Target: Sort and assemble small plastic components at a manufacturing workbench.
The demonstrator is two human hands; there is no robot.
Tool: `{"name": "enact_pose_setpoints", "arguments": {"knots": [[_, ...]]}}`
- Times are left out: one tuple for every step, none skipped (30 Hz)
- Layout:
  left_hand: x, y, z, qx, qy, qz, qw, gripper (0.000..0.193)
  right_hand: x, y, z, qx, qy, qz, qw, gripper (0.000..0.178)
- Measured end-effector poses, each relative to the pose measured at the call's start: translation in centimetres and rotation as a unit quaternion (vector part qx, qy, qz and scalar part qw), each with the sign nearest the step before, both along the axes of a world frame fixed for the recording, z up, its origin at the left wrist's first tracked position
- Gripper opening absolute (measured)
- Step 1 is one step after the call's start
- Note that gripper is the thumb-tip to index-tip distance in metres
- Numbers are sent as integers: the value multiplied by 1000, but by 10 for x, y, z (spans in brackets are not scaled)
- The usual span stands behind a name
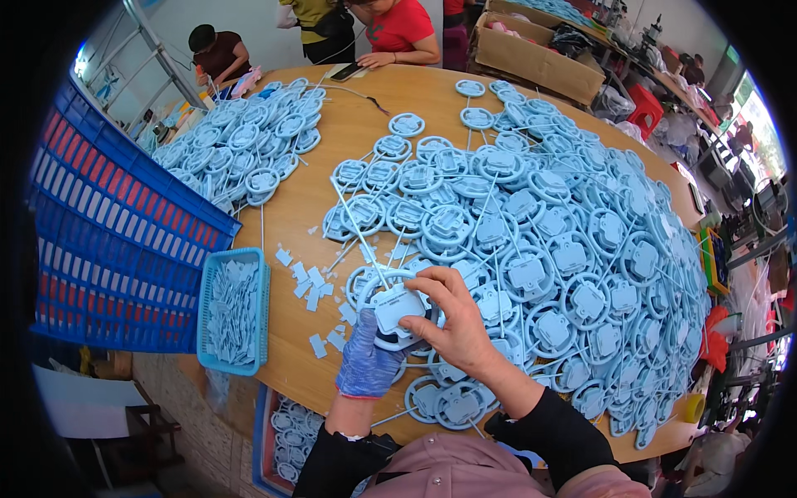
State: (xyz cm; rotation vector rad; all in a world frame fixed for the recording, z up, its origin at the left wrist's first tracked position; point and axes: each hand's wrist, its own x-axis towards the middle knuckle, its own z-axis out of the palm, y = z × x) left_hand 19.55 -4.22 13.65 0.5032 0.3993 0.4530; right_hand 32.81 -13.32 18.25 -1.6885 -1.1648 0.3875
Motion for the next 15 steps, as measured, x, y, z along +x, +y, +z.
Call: {"name": "enact_pose_setpoints", "arguments": {"knots": [[0,-1,1,1,-1,-1,1000,70,2,0,0,6,15,2,1000,48],[0,-2,2,-18,-20,0,1000,68,3,-1,-1,12,29,4,1000,51],[1,-3,3,-36,-40,2,999,67,3,-1,-4,12,29,3,1000,51],[2,-3,6,-37,-41,1,998,67,3,-2,-11,-19,132,-10,991,53],[3,-2,10,57,8,-7,998,65,4,-2,-14,-49,233,-23,971,55],[4,-1,12,150,58,-14,987,63,5,-3,-14,-50,233,-24,971,55],[3,-1,8,149,59,-12,987,63,5,-3,-12,-47,313,-9,948,54],[3,1,0,157,62,1,986,61,5,-3,-11,-45,391,5,919,53],[2,1,-5,163,66,14,984,60,5,-3,-12,-43,467,19,883,53],[3,0,-5,161,65,13,985,60,6,-4,-15,-45,467,17,883,53],[5,-2,-4,135,61,9,989,61,7,-7,-24,-61,457,13,887,51],[6,-4,-4,108,56,6,992,61,8,-9,-32,-77,447,8,891,50],[6,-3,-13,107,56,4,993,61,6,-10,-41,-78,446,6,892,50],[5,-1,-29,143,68,8,987,62,3,-9,-49,-71,440,1,895,49],[4,2,-42,179,81,11,980,63,2,-9,-55,-64,433,-5,899,49]]}}
